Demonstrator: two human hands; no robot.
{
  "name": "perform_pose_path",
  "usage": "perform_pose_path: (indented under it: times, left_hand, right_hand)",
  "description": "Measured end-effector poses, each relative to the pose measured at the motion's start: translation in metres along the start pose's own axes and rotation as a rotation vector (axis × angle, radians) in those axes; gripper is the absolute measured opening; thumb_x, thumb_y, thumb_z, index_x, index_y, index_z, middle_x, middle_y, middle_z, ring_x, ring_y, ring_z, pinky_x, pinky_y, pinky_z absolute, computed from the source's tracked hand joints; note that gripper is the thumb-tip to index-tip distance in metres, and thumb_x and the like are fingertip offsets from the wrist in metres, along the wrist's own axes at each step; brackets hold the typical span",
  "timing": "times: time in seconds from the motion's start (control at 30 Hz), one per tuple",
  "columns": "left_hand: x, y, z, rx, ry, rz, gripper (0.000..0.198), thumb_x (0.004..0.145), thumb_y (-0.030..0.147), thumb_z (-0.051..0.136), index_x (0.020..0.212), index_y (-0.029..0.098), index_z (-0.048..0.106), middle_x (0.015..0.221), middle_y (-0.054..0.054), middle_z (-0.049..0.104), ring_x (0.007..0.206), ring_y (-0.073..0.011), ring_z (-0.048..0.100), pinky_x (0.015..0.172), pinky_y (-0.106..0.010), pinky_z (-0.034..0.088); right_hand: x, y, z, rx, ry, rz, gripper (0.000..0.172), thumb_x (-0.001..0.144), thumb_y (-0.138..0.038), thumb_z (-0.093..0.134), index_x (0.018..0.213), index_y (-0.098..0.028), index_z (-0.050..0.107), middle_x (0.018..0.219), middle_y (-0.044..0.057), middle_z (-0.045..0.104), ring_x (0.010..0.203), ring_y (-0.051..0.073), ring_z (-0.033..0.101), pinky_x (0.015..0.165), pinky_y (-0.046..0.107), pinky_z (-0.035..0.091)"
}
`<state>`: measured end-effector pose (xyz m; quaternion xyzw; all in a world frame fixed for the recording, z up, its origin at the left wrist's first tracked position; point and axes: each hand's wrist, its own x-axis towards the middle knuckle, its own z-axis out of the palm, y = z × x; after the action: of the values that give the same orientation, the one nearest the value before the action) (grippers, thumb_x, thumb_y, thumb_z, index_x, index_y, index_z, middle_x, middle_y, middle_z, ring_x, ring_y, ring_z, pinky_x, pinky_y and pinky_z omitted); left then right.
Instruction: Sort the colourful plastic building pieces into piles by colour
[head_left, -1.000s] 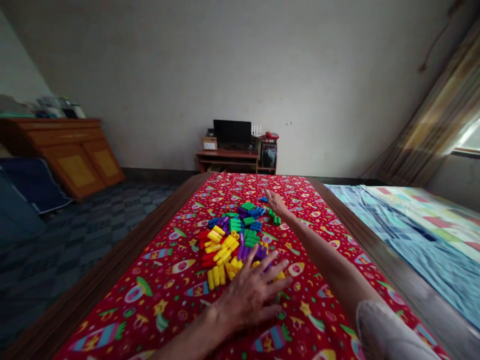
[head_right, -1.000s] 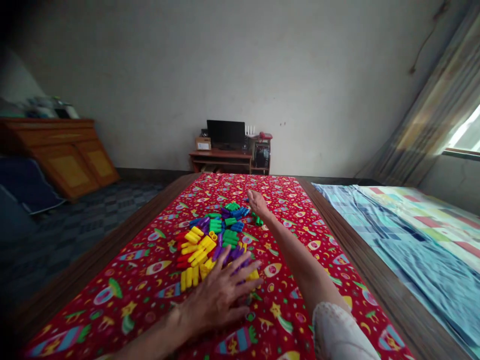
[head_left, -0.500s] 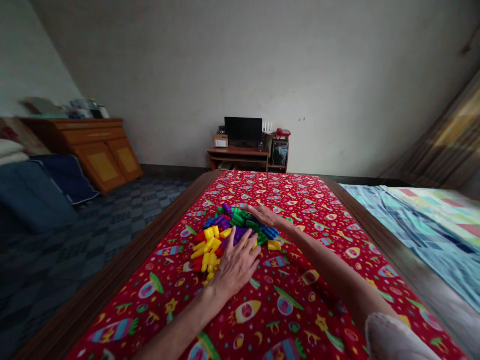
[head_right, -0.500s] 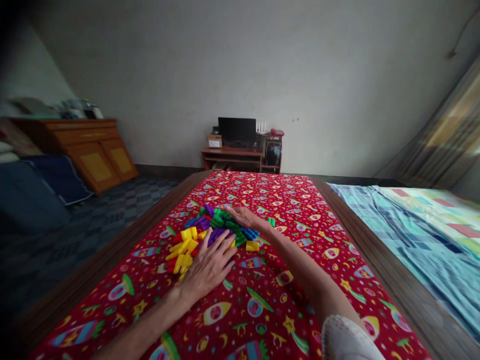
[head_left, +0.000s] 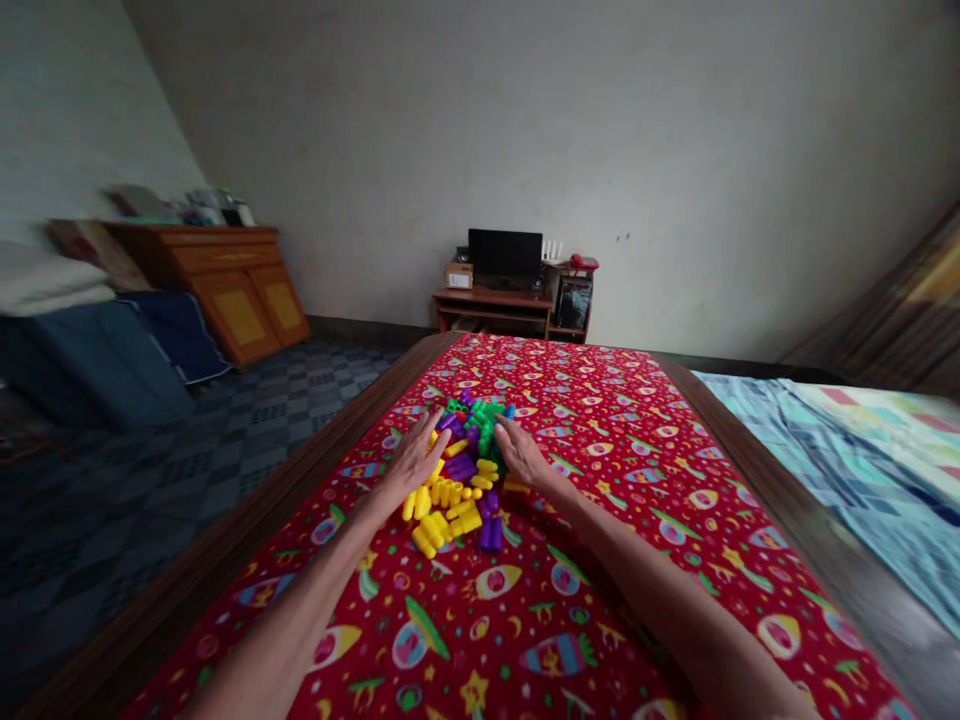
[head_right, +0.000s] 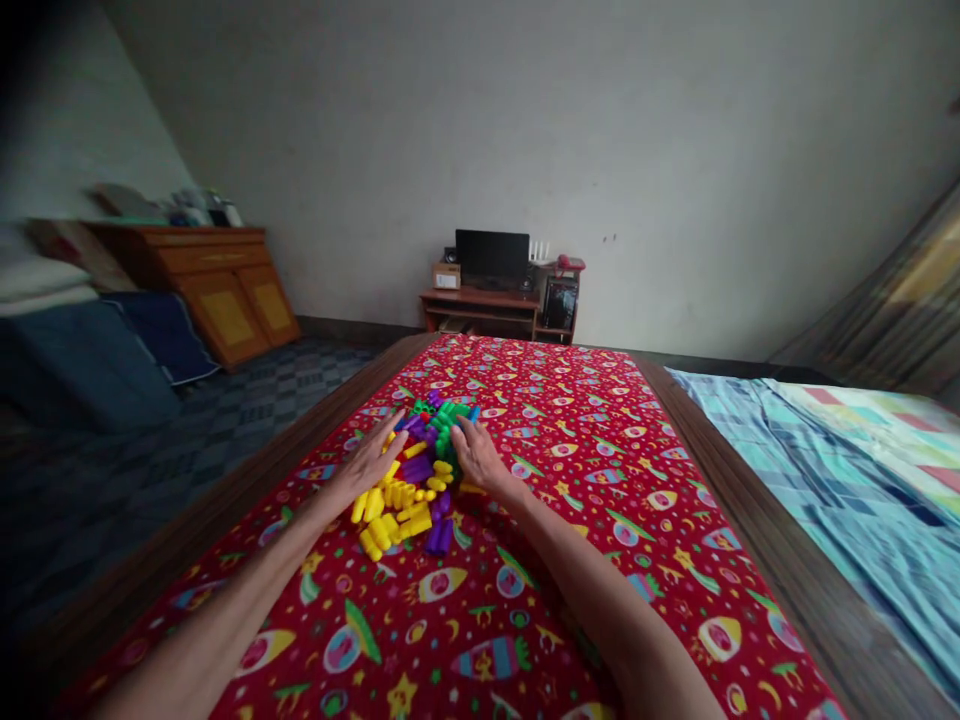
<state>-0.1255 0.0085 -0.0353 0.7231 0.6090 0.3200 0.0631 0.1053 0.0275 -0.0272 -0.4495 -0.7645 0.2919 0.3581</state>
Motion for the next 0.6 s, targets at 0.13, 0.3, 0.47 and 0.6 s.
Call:
perform_pose_path:
  times: [0.13,0.3,0.47,0.6]
  left_hand:
    - [0.001,-0.007,-0.015,-0.155,-0.034,-0.117,0.076,0.089,0.068,0.031,0.143,0.016,0.042,0.151,-0.015,0.044,0.145,-0.0289,0.03,0.119,-0.048,0.024]
    - [0.004,-0.009,-0.018,-0.286,-0.099,-0.199,0.076,0.089,0.068,0.035,0.143,0.016,0.043,0.15,-0.017,0.045,0.14,-0.0303,0.039,0.114,-0.049,0.034]
    - [0.012,0.019,-0.019,-0.487,-0.184,-0.168,0.076,0.08,0.072,0.052,0.14,0.025,0.05,0.145,-0.009,0.052,0.14,-0.0315,0.04,0.114,-0.049,0.034]
    - [0.017,0.045,-0.036,-0.623,-0.2,-0.177,0.089,0.069,0.078,0.06,0.136,0.021,0.053,0.133,-0.01,0.064,0.127,-0.034,0.054,0.106,-0.047,0.044]
  right_hand:
    - [0.003,-0.012,-0.008,0.109,0.022,-0.001,0.054,0.097,-0.053,0.034,0.14,-0.024,0.049,0.139,0.009,0.056,0.131,0.026,0.049,0.11,0.042,0.037]
    - [0.0,-0.004,-0.003,-0.034,0.032,0.164,0.051,0.096,-0.047,0.042,0.138,-0.018,0.05,0.135,0.015,0.058,0.129,0.03,0.051,0.109,0.045,0.037]
    - [0.01,-0.035,0.031,0.018,0.018,0.1,0.051,0.095,-0.049,0.046,0.138,-0.022,0.052,0.14,0.012,0.054,0.133,0.028,0.047,0.112,0.044,0.034]
    - [0.021,-0.06,0.022,0.236,-0.061,0.007,0.051,0.099,-0.048,0.038,0.14,-0.022,0.05,0.139,0.009,0.057,0.13,0.024,0.051,0.109,0.041,0.039]
